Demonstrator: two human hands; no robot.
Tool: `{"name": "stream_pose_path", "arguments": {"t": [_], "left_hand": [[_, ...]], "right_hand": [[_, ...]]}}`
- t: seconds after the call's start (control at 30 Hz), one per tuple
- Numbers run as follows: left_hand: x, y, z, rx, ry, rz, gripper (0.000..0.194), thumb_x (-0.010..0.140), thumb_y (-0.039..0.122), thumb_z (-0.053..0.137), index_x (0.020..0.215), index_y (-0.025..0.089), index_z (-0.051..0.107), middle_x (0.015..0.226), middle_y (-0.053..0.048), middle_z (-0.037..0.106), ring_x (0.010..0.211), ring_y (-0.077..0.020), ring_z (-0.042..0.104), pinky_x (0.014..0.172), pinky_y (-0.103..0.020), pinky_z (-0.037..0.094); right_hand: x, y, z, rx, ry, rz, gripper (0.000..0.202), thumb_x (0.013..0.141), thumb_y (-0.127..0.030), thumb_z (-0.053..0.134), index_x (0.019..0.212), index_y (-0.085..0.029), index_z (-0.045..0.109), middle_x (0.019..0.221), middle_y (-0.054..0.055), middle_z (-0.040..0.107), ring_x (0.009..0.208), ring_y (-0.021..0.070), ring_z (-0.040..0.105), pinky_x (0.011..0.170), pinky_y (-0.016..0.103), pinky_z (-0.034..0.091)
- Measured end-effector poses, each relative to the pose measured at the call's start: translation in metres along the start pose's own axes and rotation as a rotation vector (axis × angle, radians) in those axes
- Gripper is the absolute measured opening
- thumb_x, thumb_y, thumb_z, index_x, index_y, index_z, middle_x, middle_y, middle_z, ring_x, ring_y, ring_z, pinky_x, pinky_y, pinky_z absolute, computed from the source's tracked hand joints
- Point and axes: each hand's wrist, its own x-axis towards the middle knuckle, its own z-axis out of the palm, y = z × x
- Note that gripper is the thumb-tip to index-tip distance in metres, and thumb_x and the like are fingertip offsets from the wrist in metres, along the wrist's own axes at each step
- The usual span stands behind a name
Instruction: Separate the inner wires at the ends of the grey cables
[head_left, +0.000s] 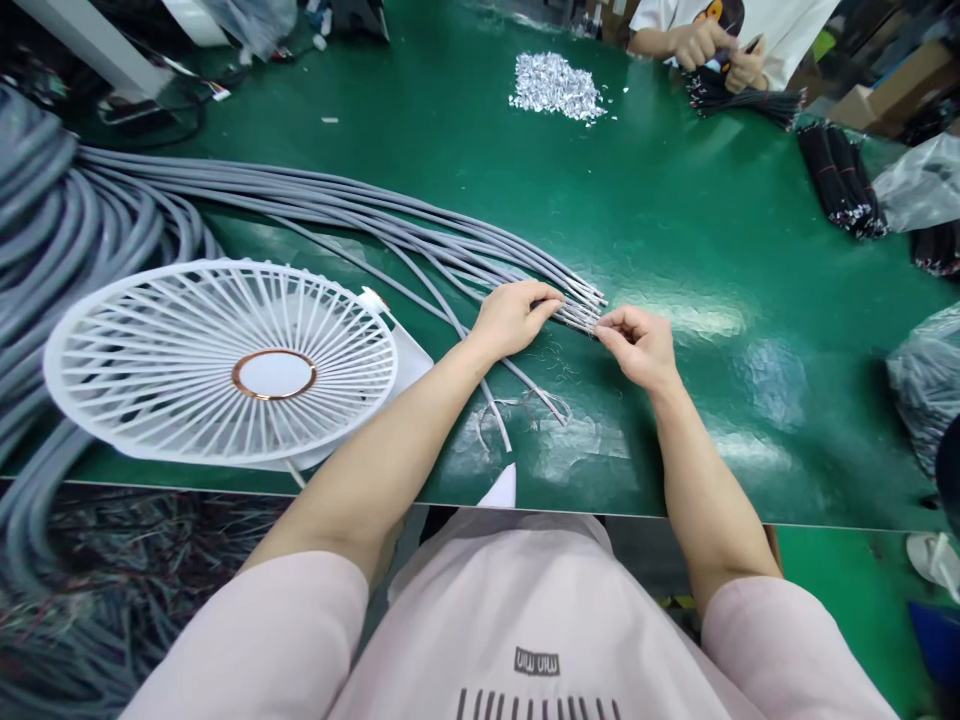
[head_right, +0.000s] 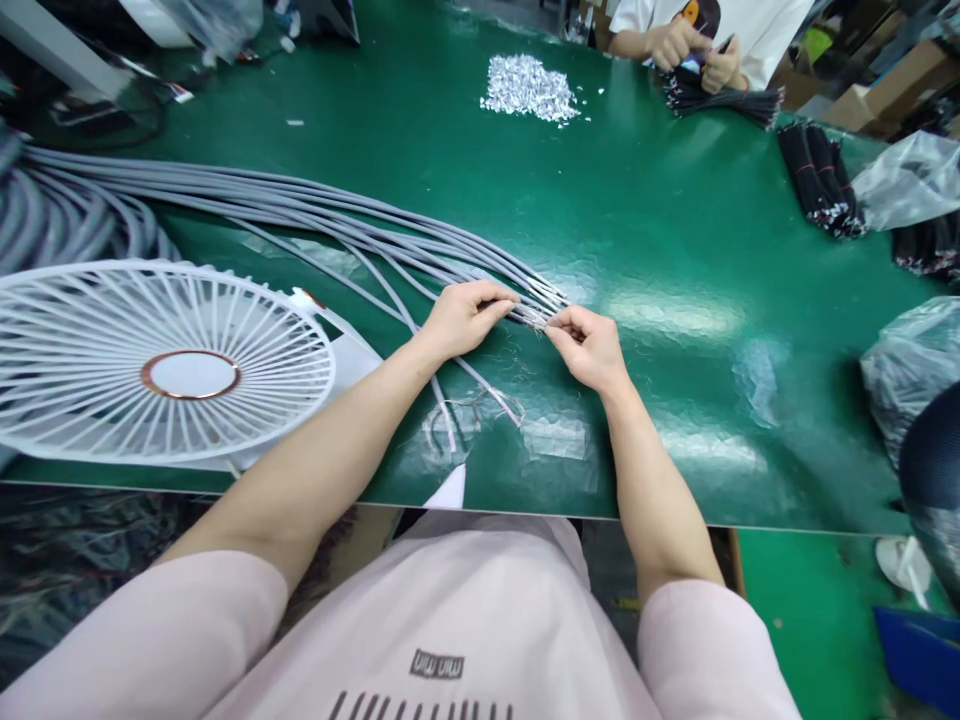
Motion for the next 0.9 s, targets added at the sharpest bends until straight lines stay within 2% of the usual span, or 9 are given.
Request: {"name": "stream_pose_path", "arguments": {"t": [0.2,0.3,0.53,0.77,0.9], "left_hand": [[-0.003,0.004,-0.001,0.007,-0.021,0.107,0.029,0.093,0.028,0.053,0.109,0.021,0.076,0.102,-0.005,0.076,0.091,-0.0183,0.069,0.085,-0.03,0.051],[-0.004,0.01,0.001,-0.017,-0.031,0.15,0.029,0.092,0.027,0.053,0.105,0.02,0.077,0.099,-0.006,0.077,0.087,-0.017,0.068,0.082,-0.029,0.051],[-0.005,0.015,0.004,-0.127,-0.006,0.126,0.024,0.087,0.029,0.058,0.096,0.018,0.078,0.096,-0.006,0.075,0.086,-0.0171,0.068,0.082,-0.029,0.052],[-0.005,0.019,0.003,-0.159,-0.015,0.094,0.025,0.084,0.032,0.06,0.093,0.017,0.078,0.089,-0.005,0.072,0.077,-0.0147,0.064,0.073,-0.027,0.049],[-0.004,0.017,0.004,-0.166,-0.018,0.097,0.023,0.083,0.025,0.059,0.094,0.018,0.079,0.088,-0.005,0.072,0.078,-0.015,0.064,0.075,-0.027,0.049]], "right_hand": [[0.003,0.004,-0.008,0.114,-0.01,0.032,0.012,0.074,-0.031,0.069,0.072,-0.019,0.066,0.057,-0.003,0.061,0.049,0.0102,0.05,0.05,0.026,0.037],[0.006,0.007,-0.009,0.161,-0.015,0.043,0.013,0.073,-0.031,0.071,0.072,-0.02,0.066,0.055,-0.003,0.061,0.049,0.0109,0.053,0.049,0.026,0.039],[0.004,0.002,-0.01,0.145,-0.042,0.014,0.011,0.074,-0.028,0.071,0.071,-0.019,0.066,0.056,-0.003,0.062,0.048,0.0106,0.053,0.049,0.025,0.038],[-0.001,-0.003,-0.011,0.093,-0.057,-0.009,0.008,0.077,-0.027,0.069,0.075,-0.019,0.068,0.061,-0.002,0.065,0.052,0.011,0.055,0.051,0.026,0.039],[0.0,-0.001,-0.012,0.109,-0.064,0.014,0.008,0.075,-0.027,0.07,0.074,-0.02,0.068,0.061,-0.002,0.065,0.052,0.0116,0.055,0.051,0.026,0.04]]}}
